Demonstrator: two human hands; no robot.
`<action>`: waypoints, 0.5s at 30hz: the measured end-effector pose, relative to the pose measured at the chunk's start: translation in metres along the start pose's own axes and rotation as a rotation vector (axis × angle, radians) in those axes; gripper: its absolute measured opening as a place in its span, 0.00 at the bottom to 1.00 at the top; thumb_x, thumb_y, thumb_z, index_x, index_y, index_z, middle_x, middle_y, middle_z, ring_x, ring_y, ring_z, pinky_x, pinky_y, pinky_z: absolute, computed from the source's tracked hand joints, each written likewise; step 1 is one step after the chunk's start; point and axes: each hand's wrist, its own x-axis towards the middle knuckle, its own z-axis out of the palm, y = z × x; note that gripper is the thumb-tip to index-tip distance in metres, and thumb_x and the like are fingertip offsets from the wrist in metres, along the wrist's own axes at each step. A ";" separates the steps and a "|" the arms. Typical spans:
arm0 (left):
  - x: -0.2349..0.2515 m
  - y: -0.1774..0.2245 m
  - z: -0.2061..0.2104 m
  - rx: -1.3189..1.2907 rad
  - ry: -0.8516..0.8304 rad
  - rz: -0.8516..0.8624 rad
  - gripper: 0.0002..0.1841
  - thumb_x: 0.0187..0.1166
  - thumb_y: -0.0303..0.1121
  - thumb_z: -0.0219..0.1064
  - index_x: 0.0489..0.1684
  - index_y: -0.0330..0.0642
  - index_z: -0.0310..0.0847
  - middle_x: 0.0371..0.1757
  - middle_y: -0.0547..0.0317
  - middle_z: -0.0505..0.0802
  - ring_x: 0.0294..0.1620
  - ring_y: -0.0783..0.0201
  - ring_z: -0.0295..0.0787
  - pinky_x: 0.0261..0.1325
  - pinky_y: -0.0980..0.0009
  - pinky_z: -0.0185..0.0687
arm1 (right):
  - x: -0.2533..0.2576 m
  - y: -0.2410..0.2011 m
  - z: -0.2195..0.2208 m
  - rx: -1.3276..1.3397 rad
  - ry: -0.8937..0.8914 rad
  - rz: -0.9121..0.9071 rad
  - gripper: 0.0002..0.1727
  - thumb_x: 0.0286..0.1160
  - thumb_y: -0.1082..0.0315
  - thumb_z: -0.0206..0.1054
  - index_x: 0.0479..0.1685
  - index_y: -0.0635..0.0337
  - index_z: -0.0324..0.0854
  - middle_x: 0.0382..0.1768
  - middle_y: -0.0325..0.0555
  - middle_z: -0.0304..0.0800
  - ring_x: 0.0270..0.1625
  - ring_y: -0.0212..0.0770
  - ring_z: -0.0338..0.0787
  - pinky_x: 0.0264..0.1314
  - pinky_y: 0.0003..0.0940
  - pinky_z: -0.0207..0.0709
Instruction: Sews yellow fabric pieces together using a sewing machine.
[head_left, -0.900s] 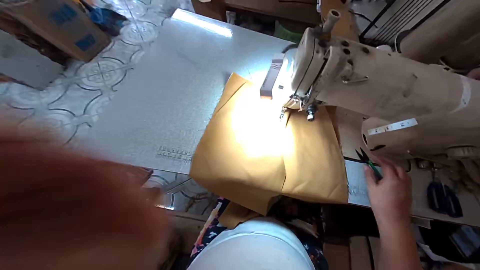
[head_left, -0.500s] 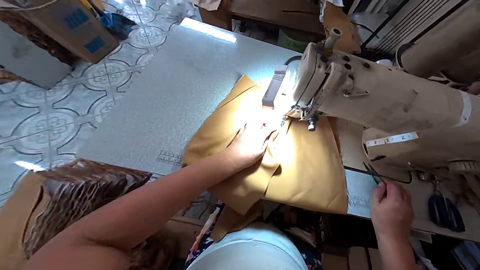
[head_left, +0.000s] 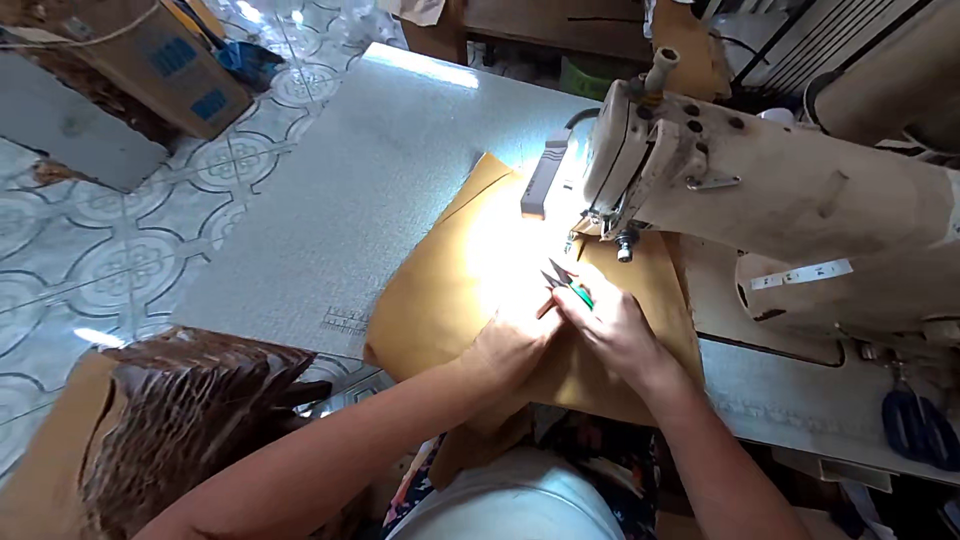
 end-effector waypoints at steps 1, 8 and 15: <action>-0.001 -0.002 -0.001 -0.035 -0.001 -0.031 0.11 0.85 0.32 0.60 0.47 0.38 0.89 0.49 0.44 0.93 0.51 0.48 0.94 0.53 0.56 0.91 | 0.013 0.000 0.000 -0.092 -0.041 -0.029 0.23 0.85 0.50 0.61 0.71 0.51 0.83 0.37 0.45 0.91 0.36 0.41 0.90 0.43 0.46 0.85; 0.002 -0.012 -0.001 -0.135 0.022 -0.126 0.18 0.85 0.39 0.64 0.63 0.36 0.86 0.62 0.48 0.93 0.66 0.49 0.90 0.70 0.56 0.84 | 0.026 0.011 -0.035 -0.538 -0.139 0.014 0.20 0.87 0.46 0.59 0.54 0.51 0.86 0.27 0.47 0.88 0.34 0.50 0.91 0.36 0.55 0.81; 0.017 -0.021 -0.010 -0.043 -0.065 -0.062 0.12 0.87 0.31 0.60 0.51 0.42 0.91 0.53 0.53 0.94 0.53 0.56 0.94 0.55 0.60 0.90 | 0.006 0.026 -0.021 -0.576 0.009 -0.139 0.16 0.77 0.59 0.69 0.56 0.60 0.88 0.43 0.53 0.92 0.36 0.53 0.93 0.36 0.54 0.86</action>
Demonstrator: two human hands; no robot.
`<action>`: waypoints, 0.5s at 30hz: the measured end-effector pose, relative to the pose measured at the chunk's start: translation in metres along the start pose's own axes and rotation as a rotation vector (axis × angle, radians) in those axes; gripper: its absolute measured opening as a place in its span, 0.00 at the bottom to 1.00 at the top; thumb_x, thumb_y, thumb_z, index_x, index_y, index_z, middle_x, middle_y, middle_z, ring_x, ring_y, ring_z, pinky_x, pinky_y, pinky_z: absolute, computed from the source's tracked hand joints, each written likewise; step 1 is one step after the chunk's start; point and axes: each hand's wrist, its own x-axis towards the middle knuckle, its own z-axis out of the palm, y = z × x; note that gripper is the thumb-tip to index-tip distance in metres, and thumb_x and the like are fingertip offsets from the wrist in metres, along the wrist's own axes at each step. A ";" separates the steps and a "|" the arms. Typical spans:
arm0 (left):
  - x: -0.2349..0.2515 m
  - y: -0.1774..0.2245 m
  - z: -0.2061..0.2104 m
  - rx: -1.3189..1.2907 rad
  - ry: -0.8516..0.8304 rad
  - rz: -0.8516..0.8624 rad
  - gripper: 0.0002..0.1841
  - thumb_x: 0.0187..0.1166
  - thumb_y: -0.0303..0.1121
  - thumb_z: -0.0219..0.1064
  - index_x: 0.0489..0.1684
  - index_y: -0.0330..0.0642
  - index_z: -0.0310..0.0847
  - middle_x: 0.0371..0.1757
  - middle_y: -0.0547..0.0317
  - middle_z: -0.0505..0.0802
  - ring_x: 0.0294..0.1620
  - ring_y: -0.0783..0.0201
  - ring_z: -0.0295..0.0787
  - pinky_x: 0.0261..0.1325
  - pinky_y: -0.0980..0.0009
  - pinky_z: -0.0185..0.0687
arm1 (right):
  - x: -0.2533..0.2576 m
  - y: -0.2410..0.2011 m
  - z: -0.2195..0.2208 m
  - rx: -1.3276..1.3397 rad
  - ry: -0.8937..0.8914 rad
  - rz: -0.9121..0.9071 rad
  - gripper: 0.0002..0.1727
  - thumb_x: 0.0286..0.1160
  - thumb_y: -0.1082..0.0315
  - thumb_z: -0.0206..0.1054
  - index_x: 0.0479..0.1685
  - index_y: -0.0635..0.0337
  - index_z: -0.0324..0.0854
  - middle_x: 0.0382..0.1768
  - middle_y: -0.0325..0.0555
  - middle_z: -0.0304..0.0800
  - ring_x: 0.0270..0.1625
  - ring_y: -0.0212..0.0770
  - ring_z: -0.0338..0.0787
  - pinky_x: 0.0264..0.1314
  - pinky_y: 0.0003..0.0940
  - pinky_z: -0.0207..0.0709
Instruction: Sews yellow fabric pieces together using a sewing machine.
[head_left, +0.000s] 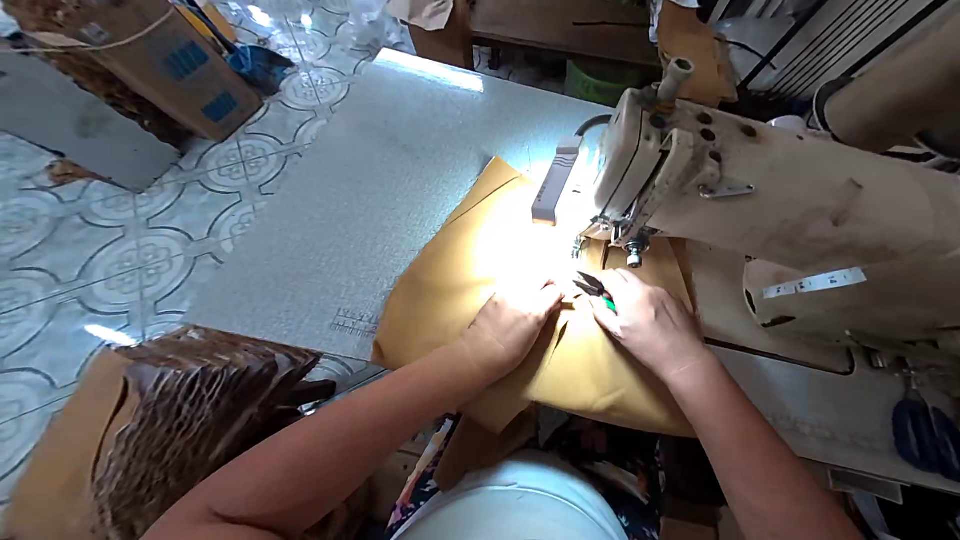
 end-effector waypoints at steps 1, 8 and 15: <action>0.003 -0.002 -0.001 0.011 0.032 0.025 0.11 0.86 0.30 0.60 0.47 0.41 0.91 0.50 0.52 0.94 0.51 0.55 0.94 0.54 0.59 0.90 | -0.002 0.000 0.004 -0.044 0.059 -0.048 0.16 0.75 0.61 0.69 0.54 0.62 0.89 0.42 0.54 0.92 0.33 0.53 0.93 0.31 0.52 0.85; 0.024 -0.005 -0.011 -0.106 0.010 -0.004 0.13 0.87 0.33 0.61 0.50 0.36 0.90 0.42 0.49 0.95 0.44 0.54 0.95 0.49 0.56 0.91 | -0.005 -0.007 0.012 -0.011 0.092 0.027 0.16 0.75 0.62 0.68 0.55 0.62 0.89 0.44 0.54 0.94 0.36 0.53 0.95 0.35 0.53 0.86; 0.013 -0.011 0.007 0.061 0.065 0.123 0.11 0.86 0.32 0.61 0.47 0.41 0.92 0.50 0.53 0.95 0.47 0.56 0.95 0.48 0.61 0.91 | -0.004 -0.004 0.009 0.037 0.053 0.031 0.21 0.76 0.60 0.66 0.67 0.56 0.85 0.42 0.53 0.93 0.34 0.53 0.93 0.33 0.54 0.84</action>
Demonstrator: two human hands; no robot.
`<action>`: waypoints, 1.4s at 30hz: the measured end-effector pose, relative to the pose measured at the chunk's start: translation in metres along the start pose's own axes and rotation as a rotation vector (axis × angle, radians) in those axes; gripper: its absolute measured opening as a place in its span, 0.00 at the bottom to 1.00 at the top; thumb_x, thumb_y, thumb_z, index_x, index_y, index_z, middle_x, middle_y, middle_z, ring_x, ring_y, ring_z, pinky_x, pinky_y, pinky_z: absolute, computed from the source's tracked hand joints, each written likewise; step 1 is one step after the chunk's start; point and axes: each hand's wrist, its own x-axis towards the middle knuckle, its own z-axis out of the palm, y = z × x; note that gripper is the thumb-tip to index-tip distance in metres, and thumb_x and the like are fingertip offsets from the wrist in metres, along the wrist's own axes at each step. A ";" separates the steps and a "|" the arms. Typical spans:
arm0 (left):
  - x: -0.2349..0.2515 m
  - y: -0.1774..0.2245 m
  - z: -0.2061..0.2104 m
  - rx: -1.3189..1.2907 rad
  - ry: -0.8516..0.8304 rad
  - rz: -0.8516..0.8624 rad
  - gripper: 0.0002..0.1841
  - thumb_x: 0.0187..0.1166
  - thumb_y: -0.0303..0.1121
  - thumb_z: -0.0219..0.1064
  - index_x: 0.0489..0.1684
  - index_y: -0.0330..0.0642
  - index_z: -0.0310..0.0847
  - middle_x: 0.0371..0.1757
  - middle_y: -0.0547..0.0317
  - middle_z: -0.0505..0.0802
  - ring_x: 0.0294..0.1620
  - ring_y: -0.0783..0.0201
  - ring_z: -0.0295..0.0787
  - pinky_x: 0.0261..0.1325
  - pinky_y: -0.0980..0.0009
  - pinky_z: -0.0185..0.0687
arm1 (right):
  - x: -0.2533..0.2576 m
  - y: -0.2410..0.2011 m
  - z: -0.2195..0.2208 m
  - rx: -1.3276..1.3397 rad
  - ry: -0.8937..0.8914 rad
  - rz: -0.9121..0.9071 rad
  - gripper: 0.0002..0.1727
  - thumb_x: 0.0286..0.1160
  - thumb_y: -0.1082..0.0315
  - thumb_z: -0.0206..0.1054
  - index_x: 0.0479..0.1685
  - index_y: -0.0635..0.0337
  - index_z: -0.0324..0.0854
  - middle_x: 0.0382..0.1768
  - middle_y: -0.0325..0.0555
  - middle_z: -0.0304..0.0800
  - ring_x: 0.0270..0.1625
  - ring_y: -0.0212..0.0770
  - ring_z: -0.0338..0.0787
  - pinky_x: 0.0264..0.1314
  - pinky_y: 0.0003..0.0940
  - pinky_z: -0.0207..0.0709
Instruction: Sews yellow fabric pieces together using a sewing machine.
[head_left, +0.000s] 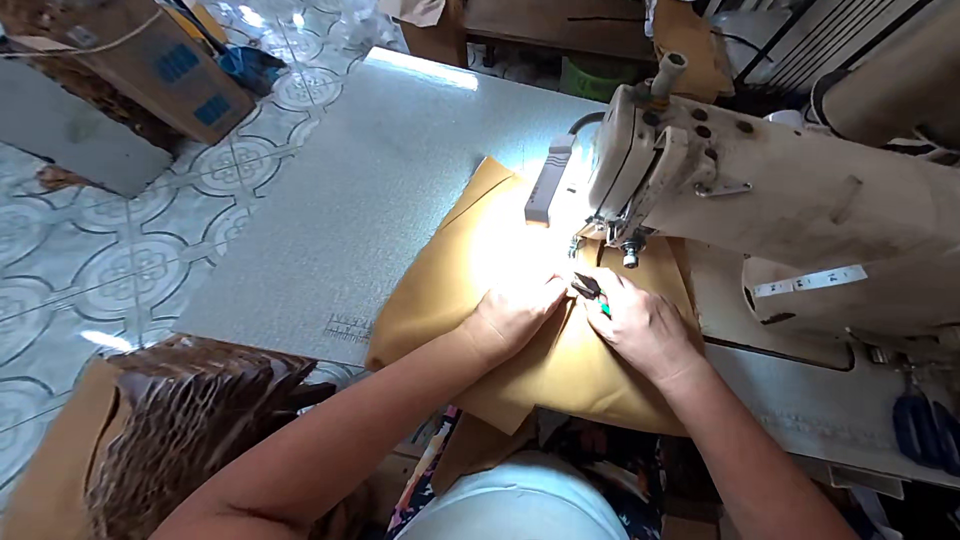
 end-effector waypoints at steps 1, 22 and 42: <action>-0.003 -0.002 0.003 0.009 0.066 0.016 0.12 0.86 0.32 0.61 0.48 0.41 0.93 0.47 0.51 0.96 0.46 0.54 0.96 0.47 0.59 0.91 | 0.001 0.002 -0.002 0.005 -0.005 -0.020 0.21 0.77 0.60 0.66 0.67 0.55 0.85 0.41 0.52 0.93 0.33 0.52 0.93 0.32 0.53 0.84; -0.001 -0.001 0.007 0.001 0.054 -0.007 0.11 0.86 0.32 0.61 0.50 0.44 0.93 0.55 0.57 0.95 0.50 0.60 0.95 0.50 0.65 0.91 | 0.016 0.023 0.000 -0.071 0.035 -0.188 0.20 0.76 0.60 0.65 0.66 0.49 0.88 0.42 0.50 0.94 0.30 0.50 0.92 0.28 0.50 0.83; -0.002 0.001 0.009 0.036 0.071 -0.025 0.12 0.86 0.30 0.60 0.51 0.42 0.93 0.56 0.56 0.96 0.52 0.58 0.95 0.54 0.63 0.89 | 0.022 0.042 0.007 -0.095 0.183 -0.468 0.15 0.79 0.63 0.63 0.57 0.54 0.92 0.30 0.48 0.90 0.24 0.47 0.87 0.24 0.43 0.77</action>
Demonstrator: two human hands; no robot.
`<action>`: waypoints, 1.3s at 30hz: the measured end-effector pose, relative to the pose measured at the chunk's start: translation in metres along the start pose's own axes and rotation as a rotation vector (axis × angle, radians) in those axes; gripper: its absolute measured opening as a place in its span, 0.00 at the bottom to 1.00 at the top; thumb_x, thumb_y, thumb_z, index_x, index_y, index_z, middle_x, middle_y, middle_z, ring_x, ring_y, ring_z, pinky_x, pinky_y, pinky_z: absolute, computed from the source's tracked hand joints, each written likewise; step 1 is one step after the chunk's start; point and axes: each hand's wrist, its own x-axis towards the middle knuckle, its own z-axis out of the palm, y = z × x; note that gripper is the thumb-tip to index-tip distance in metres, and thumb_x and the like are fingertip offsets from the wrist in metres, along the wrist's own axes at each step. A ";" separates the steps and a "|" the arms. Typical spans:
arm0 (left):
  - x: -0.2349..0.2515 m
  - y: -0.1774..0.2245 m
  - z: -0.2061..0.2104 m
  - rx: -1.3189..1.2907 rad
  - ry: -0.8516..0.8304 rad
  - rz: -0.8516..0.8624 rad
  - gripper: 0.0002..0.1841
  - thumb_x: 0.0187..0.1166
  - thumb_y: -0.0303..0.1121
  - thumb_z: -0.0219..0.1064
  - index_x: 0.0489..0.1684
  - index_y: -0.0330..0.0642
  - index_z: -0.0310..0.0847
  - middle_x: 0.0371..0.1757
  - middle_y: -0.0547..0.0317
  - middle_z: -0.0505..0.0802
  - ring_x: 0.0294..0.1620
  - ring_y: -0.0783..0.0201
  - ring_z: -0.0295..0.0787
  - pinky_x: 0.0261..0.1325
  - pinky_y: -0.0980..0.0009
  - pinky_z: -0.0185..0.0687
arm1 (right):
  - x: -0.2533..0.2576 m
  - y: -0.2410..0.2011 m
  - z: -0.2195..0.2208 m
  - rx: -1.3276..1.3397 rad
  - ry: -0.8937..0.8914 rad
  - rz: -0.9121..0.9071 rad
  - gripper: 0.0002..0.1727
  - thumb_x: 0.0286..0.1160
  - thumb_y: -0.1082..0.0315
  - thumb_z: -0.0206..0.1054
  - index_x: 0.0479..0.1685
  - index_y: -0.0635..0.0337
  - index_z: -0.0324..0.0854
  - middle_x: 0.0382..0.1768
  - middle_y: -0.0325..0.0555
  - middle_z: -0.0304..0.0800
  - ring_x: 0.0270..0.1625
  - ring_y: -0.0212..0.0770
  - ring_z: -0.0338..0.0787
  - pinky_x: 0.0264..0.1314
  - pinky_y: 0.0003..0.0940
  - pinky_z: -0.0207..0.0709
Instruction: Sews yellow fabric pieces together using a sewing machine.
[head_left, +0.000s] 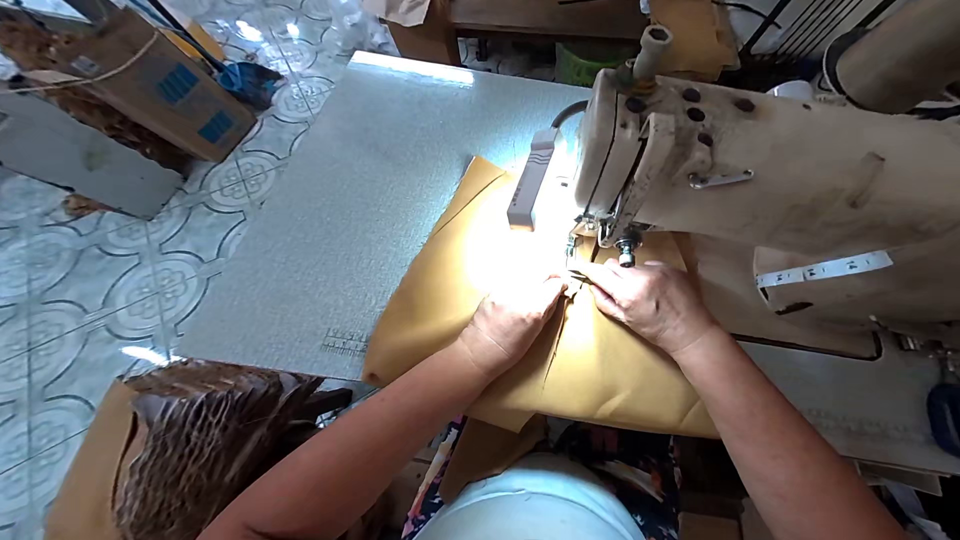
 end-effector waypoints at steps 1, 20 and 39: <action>0.000 0.000 0.000 0.003 0.003 0.003 0.12 0.85 0.30 0.61 0.50 0.42 0.93 0.55 0.56 0.96 0.51 0.58 0.95 0.54 0.63 0.89 | 0.000 0.000 0.000 0.000 -0.004 -0.005 0.15 0.80 0.63 0.62 0.57 0.54 0.92 0.30 0.47 0.90 0.24 0.47 0.87 0.24 0.43 0.77; -0.001 -0.002 0.002 -0.001 0.004 -0.027 0.12 0.86 0.32 0.60 0.51 0.45 0.92 0.52 0.58 0.96 0.50 0.58 0.95 0.53 0.62 0.90 | 0.000 0.007 0.003 -0.017 0.014 -0.109 0.14 0.81 0.65 0.62 0.55 0.51 0.93 0.25 0.46 0.87 0.23 0.46 0.86 0.24 0.41 0.76; 0.002 0.000 -0.002 -0.092 -0.003 -0.049 0.10 0.83 0.31 0.64 0.47 0.47 0.94 0.44 0.56 0.93 0.44 0.60 0.91 0.47 0.64 0.88 | -0.143 0.012 -0.059 -0.231 -0.019 0.715 0.24 0.84 0.58 0.59 0.69 0.63 0.84 0.66 0.68 0.85 0.68 0.78 0.81 0.59 0.78 0.72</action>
